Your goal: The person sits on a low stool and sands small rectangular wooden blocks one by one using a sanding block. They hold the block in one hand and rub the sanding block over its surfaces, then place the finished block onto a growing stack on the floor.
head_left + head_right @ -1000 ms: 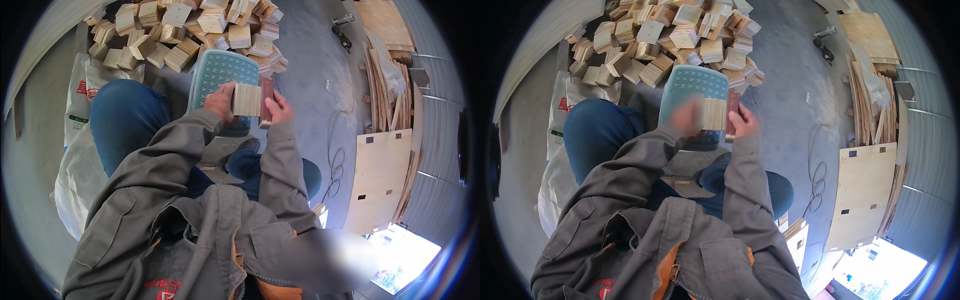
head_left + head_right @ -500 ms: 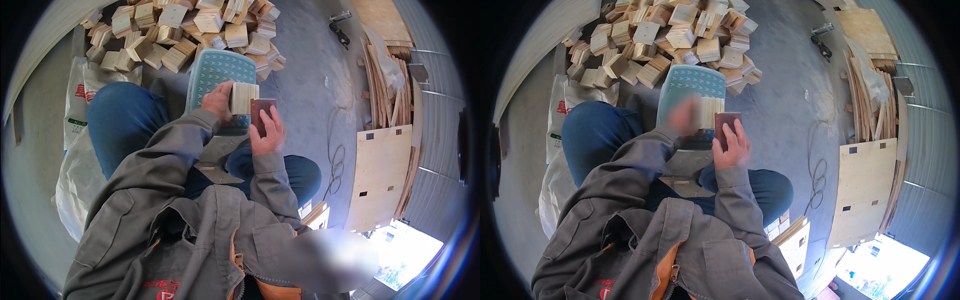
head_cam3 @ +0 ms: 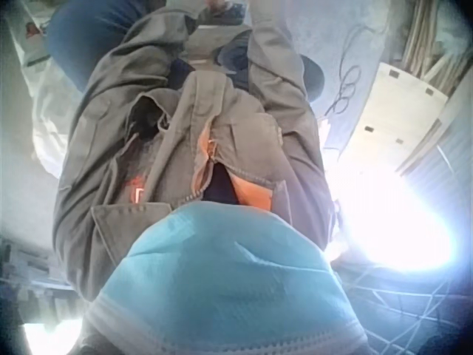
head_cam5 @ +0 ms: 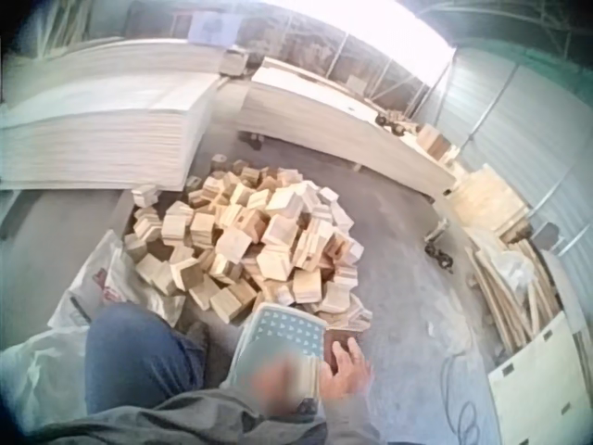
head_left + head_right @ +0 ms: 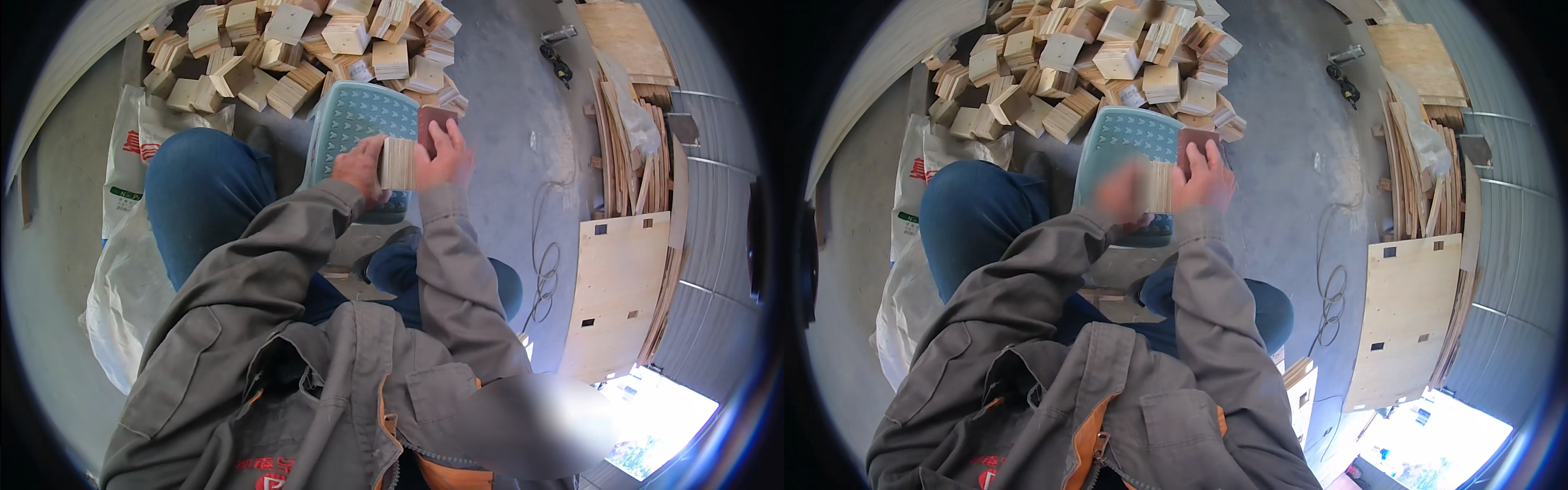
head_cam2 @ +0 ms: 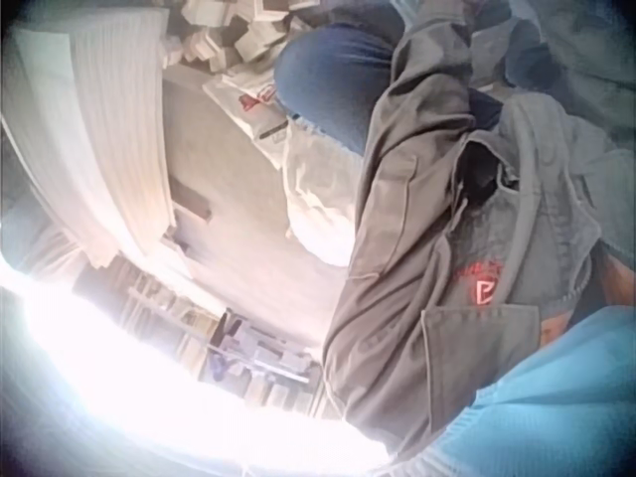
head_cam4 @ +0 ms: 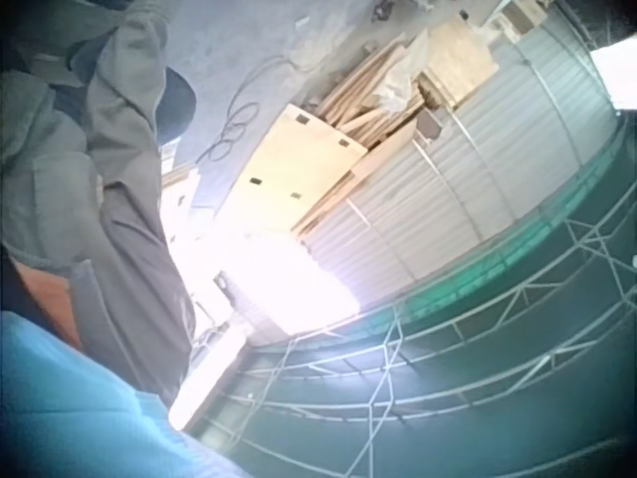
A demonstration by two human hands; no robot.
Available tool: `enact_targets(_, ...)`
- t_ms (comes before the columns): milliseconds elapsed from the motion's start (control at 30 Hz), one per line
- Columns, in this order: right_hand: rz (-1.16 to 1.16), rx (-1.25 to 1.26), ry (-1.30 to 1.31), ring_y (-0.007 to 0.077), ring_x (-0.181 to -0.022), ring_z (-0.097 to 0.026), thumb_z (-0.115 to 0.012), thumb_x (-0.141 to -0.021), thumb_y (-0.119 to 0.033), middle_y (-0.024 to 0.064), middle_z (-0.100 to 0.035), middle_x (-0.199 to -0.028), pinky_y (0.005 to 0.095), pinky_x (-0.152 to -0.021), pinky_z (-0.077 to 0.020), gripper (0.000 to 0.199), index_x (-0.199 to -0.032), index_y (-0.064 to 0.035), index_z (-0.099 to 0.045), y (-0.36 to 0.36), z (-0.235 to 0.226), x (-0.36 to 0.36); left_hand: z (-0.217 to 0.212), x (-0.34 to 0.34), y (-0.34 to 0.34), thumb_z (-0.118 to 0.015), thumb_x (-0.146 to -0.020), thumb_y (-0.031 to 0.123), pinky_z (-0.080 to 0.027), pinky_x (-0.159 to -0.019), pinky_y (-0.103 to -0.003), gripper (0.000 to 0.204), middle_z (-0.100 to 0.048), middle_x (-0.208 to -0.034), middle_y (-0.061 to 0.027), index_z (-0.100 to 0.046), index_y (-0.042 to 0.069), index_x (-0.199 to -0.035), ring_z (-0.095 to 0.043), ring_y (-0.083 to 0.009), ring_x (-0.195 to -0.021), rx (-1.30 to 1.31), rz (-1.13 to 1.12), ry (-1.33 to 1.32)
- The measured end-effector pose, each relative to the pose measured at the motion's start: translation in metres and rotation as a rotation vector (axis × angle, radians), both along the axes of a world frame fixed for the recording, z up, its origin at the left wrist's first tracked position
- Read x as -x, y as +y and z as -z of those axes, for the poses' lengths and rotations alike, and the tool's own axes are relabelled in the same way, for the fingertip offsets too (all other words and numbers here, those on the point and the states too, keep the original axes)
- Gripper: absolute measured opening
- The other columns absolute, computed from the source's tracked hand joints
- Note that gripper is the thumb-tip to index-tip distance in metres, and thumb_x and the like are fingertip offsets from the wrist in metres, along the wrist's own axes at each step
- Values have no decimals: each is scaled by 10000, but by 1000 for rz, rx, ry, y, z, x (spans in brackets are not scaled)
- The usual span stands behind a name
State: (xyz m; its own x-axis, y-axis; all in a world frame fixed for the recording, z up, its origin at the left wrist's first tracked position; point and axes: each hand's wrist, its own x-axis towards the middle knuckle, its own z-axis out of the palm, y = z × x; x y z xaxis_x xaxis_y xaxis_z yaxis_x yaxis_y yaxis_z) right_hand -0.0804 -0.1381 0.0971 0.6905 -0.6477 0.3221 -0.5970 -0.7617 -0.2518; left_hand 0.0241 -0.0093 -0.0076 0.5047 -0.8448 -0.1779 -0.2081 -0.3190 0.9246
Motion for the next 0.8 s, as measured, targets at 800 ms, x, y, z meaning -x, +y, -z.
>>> enact_targets(800,83,-124,70,371,-1257,-589,-776,-853,-231,72,-581,-1544,483,-1106,-461,487,-1339,-212,-743,12,-12,-26,-37,5,10,-948,-651,297,-443,-1114,-513,1020,-569,-1478,-153,-436,166,-1524,-560,-374,-1373,-31,-30,-245)
